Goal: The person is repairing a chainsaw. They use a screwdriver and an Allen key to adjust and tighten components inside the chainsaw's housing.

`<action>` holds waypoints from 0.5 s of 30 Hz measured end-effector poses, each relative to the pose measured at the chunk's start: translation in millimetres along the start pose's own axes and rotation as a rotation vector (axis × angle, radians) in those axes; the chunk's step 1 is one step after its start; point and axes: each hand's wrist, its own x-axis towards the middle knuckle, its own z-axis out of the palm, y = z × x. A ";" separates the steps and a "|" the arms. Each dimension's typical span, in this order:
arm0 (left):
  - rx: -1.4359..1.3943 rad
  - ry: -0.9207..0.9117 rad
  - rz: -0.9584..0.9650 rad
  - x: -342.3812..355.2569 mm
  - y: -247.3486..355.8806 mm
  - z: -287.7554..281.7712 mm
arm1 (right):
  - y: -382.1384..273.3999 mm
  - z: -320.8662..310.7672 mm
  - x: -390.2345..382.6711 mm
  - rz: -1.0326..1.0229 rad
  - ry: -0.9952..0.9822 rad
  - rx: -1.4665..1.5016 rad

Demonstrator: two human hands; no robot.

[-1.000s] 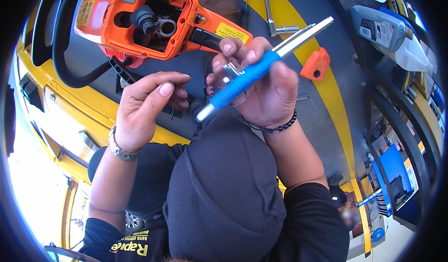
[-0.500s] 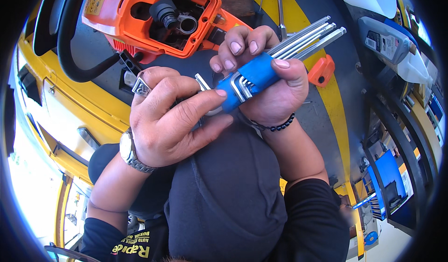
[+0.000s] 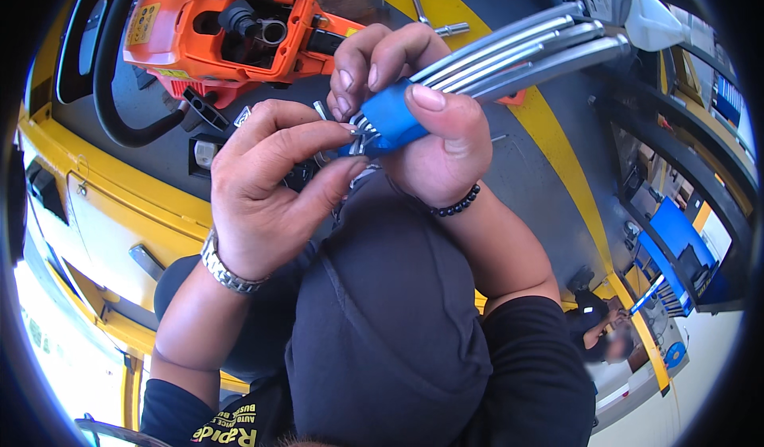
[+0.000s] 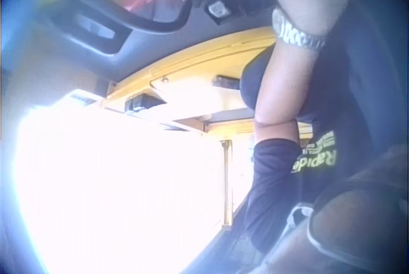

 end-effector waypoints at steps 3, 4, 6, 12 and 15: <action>0.002 -0.035 0.038 -9.8 1.5 0.4 | 1.3 0.6 -15.1 -0.035 -0.020 0.045; 0.000 -0.035 0.065 -13.5 2.7 4.2 | 0.7 0.6 -21.3 -0.033 -0.019 0.030; -0.015 -0.030 0.104 -22.0 4.8 13.3 | -1.6 -1.2 -35.0 -0.022 -0.041 0.009; 0.033 0.042 0.262 -41.4 -5.3 41.5 | 6.1 -0.9 -62.2 -0.066 0.008 -0.042; -0.125 0.016 0.195 -43.6 -8.0 44.5 | 7.1 0.2 -65.1 -0.084 0.041 0.095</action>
